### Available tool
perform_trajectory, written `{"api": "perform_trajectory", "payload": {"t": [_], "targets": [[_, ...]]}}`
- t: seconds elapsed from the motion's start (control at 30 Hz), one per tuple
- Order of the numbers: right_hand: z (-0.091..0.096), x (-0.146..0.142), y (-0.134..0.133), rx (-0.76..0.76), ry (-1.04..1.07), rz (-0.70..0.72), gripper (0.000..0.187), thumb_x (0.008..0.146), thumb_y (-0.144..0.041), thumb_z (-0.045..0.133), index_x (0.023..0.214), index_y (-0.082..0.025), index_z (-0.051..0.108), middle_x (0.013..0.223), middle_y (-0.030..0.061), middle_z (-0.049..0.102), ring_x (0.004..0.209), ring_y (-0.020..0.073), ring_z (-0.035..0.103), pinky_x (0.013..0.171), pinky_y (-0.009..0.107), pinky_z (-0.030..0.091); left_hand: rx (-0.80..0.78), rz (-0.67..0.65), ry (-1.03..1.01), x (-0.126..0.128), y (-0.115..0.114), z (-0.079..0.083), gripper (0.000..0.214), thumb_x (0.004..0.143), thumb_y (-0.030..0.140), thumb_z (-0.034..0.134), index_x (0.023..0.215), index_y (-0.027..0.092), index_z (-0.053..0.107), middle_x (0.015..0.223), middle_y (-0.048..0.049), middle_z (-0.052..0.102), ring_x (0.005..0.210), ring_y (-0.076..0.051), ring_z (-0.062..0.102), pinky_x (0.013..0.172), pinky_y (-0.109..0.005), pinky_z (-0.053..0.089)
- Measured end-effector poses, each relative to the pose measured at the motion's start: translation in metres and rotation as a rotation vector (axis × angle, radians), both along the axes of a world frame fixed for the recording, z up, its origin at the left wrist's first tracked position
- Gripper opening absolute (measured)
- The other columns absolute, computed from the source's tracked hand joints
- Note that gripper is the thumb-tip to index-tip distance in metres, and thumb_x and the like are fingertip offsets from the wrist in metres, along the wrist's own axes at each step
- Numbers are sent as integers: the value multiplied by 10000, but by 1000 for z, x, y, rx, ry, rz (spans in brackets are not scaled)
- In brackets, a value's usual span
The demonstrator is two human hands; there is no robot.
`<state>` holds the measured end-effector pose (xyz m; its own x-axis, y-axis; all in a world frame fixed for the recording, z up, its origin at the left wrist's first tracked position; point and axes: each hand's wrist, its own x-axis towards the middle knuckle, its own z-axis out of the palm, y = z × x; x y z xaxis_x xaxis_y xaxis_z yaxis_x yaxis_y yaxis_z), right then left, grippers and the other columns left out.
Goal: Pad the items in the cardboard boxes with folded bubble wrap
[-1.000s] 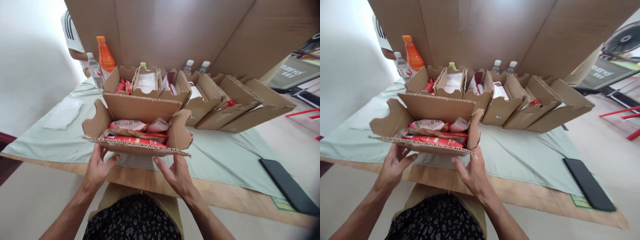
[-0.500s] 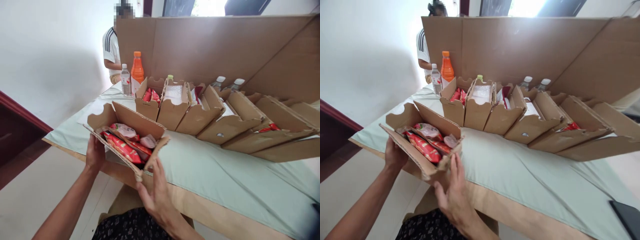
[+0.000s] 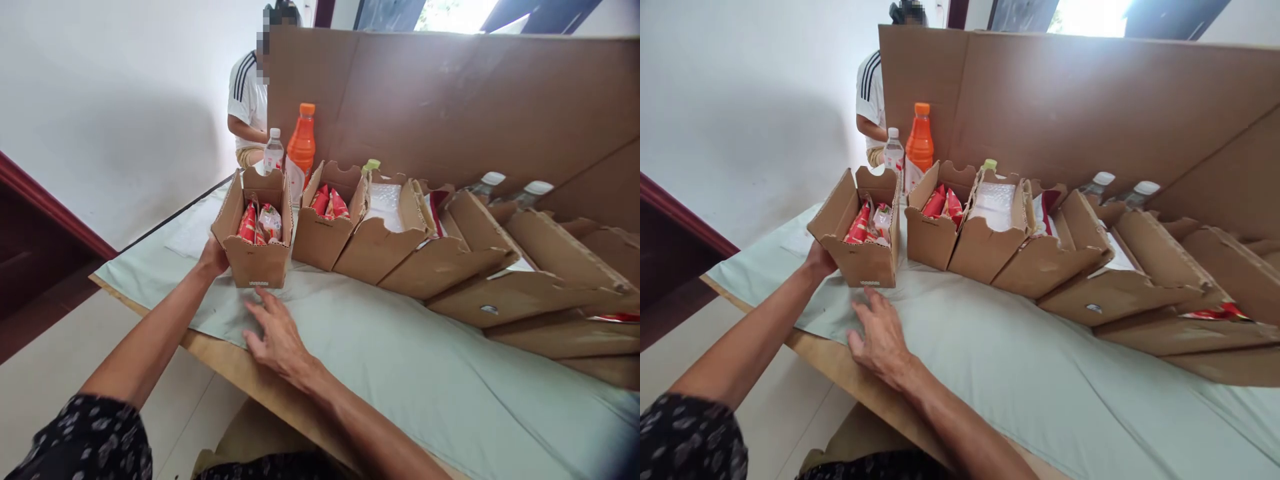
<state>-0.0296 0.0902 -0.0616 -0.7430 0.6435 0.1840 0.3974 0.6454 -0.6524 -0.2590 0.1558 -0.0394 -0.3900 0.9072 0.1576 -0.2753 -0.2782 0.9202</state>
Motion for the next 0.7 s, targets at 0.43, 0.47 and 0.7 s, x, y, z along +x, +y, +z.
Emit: {"api": "perform_trajectory", "payload": {"t": [0.43, 0.47, 0.7], "targets": [[-21, 17, 90, -1, 0, -75, 815, 802, -248, 593, 1583, -88, 424, 1580, 216, 507, 1457, 361, 481, 1177, 594, 401, -107, 59, 350, -2, -6, -29, 655, 557, 295, 838, 1169, 182, 633, 1153, -72, 731, 1171, -328, 654, 1036, -440, 517], [-23, 16, 92, -11, -6, -78, 830, 800, -251, 595, 1590, -78, 411, 1586, 223, 497, 1464, 364, 473, 1187, 596, 390, -95, 72, 360, 0, 2, -31, 656, 573, 290, 809, 1193, 184, 623, 1182, -67, 720, 1194, -317, 639, 1065, -435, 498], [-29, 23, 96, -56, -18, -109, 875, 823, -264, 575, 1643, -103, 317, 1657, 209, 399, 1512, 363, 414, 1216, 616, 357, -77, 61, 403, 19, 30, -50, 648, 685, 314, 747, 1294, 163, 585, 1276, -98, 701, 1266, -306, 616, 1137, -442, 457]]}}
